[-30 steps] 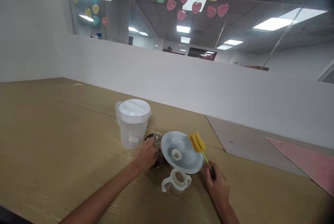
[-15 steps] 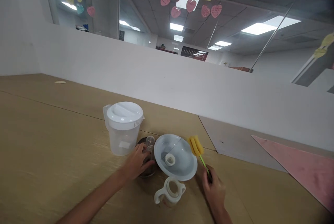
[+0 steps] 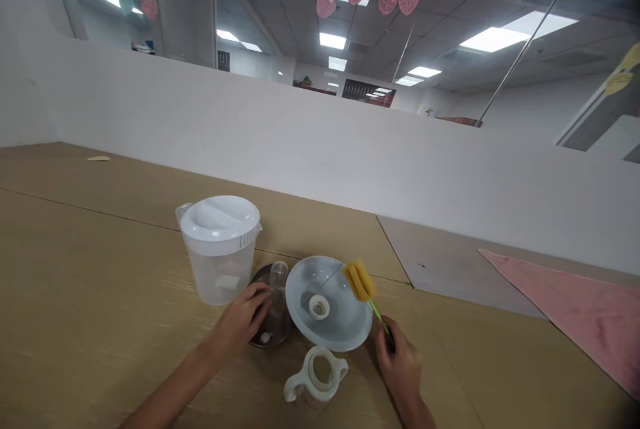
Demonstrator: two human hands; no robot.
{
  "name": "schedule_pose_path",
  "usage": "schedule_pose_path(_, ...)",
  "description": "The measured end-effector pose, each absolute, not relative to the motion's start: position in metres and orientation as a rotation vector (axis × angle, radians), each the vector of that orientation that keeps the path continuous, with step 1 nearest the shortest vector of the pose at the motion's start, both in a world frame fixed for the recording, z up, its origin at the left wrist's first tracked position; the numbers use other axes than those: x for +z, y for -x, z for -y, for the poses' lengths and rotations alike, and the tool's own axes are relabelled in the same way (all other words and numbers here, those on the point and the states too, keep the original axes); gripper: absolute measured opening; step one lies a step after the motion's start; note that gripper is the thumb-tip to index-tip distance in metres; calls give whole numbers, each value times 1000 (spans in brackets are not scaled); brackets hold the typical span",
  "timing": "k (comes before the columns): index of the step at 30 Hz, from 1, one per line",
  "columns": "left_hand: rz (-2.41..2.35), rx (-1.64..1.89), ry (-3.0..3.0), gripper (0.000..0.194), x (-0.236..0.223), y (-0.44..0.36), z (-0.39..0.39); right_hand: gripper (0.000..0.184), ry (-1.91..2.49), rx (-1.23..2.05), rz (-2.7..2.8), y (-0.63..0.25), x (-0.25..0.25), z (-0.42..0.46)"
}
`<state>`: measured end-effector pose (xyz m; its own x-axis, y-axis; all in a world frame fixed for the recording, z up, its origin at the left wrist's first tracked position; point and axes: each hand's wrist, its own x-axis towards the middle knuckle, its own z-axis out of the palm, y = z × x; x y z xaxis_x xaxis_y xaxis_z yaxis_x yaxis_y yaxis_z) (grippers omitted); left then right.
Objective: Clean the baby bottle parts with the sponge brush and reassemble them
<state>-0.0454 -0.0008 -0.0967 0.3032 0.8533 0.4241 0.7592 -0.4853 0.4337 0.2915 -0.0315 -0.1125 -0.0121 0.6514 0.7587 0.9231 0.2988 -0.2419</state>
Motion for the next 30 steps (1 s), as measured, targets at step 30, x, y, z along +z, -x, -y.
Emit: schedule_pose_path(30,-1599,983,-2515,31,-119,52,-3,36,1405,-374,1743,-282,-107,35)
